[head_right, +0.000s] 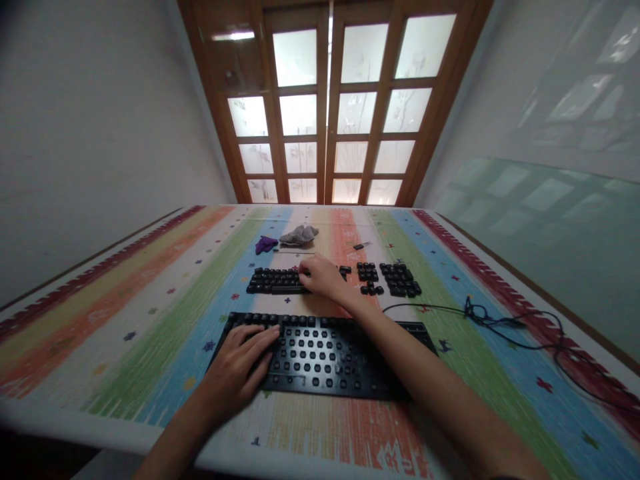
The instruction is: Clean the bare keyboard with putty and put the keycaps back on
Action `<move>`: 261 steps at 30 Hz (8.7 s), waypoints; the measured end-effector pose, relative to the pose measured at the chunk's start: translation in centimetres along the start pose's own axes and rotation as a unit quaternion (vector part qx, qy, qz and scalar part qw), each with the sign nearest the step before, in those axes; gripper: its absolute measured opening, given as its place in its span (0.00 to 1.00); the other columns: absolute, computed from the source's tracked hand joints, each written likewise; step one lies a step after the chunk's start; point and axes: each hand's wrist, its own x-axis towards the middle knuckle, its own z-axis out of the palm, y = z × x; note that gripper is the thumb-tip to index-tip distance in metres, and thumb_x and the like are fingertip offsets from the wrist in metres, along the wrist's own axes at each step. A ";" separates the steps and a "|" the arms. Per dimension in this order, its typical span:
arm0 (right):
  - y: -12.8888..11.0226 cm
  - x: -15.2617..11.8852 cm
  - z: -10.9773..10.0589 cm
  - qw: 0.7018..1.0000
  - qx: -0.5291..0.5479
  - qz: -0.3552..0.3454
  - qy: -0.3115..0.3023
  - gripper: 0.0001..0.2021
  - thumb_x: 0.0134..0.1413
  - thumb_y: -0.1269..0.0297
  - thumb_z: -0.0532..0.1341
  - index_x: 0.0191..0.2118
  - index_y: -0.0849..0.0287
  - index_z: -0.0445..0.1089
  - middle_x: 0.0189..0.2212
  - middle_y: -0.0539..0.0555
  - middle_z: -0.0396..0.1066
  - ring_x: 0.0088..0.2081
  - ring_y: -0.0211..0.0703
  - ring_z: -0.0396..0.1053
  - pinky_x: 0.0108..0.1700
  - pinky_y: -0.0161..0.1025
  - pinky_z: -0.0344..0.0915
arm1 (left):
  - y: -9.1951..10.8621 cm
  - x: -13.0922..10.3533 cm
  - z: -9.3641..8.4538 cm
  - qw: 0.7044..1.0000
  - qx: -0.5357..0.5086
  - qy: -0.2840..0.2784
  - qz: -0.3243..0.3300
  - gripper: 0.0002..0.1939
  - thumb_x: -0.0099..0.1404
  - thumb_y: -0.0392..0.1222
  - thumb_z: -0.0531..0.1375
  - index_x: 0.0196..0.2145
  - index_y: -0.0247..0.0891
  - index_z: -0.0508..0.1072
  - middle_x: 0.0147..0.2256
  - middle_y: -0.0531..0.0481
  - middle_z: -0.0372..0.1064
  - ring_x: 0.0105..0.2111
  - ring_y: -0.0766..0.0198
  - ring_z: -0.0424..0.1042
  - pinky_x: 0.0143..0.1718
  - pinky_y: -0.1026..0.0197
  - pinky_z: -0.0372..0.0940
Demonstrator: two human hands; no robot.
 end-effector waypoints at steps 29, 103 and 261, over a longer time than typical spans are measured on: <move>2.9 3.8 2.2 0.998 0.063 0.008 0.027 0.06 0.58 0.74 0.62 0.40 0.64 0.75 0.39 0.59 0.78 0.43 0.46 0.71 0.47 0.39 0.63 | 0.1 -0.1 -0.2 1.000 -0.017 -0.016 -0.005 0.22 0.71 0.31 0.54 0.62 0.37 0.64 0.55 0.44 0.72 0.52 0.52 0.66 0.54 0.43 0.63; 1.2 -0.4 0.3 0.999 -0.006 -0.036 0.004 0.10 0.54 0.77 0.59 0.38 0.62 0.77 0.36 0.57 0.78 0.42 0.47 0.69 0.47 0.40 0.63 | 1.5 1.2 1.3 1.000 0.009 -0.005 0.005 0.18 0.70 0.35 0.55 0.57 0.36 0.70 0.54 0.40 0.71 0.52 0.50 0.69 0.54 0.40 0.66; -1.0 -9.8 -0.1 0.970 0.174 -0.137 0.102 0.07 0.59 0.71 0.63 0.43 0.60 0.73 0.38 0.55 0.77 0.42 0.45 0.68 0.45 0.42 0.65 | 1.3 1.0 1.4 0.999 -0.032 -0.022 0.027 0.15 0.69 0.31 0.55 0.50 0.40 0.75 0.57 0.43 0.70 0.56 0.50 0.67 0.56 0.40 0.64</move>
